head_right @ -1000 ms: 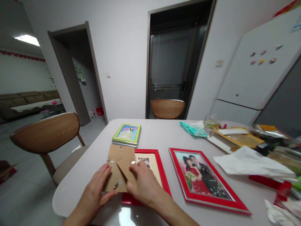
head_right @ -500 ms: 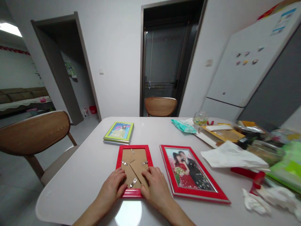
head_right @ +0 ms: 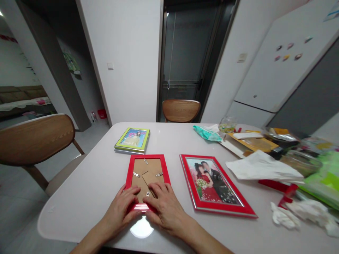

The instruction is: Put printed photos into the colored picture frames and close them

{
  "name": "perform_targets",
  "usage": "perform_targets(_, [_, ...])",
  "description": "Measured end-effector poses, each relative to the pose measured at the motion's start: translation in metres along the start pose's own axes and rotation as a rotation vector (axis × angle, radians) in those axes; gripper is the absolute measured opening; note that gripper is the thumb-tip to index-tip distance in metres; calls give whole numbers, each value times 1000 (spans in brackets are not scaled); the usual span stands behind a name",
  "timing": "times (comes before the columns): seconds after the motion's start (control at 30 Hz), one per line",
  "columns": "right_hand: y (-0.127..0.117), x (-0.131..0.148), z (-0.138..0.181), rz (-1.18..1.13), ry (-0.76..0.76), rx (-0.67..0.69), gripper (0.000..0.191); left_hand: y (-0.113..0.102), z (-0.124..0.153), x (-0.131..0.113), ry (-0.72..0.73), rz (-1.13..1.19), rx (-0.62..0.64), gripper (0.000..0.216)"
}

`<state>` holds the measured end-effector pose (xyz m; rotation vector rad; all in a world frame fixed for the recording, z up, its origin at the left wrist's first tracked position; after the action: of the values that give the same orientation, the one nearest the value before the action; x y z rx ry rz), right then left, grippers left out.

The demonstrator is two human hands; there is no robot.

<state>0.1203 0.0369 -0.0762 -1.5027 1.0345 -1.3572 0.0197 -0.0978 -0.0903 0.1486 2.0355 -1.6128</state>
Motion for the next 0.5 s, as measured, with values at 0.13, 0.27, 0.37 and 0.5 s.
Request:
perform_targets(0.13, [-1,0,3,-25,-38,-7,27,0,1,0,-21,15,7,17])
perform_targets(0.27, [-2,-13,-1,-21,-3,-70,33,1,1,-1,-35,25,4,19])
perform_targets(0.37, [-4,-35,-11,40,226,-175,32,3,1,0,-21,9,-6,27])
perform_targets(0.5, [-2,-52,-24,111,378,-176,29,7,0,2,-23,-22,-8,23])
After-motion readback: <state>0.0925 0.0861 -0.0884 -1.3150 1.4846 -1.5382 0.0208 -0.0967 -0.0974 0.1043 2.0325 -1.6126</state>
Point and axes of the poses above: each hand's wrist, its own z-axis away from the middle knuckle, its own y-axis out of the palm, x = y × z, the point moved 2 cm from there along -z, towards the middle knuckle, and after that the axes turned 7 degrees about x, right-handed, at the moved point
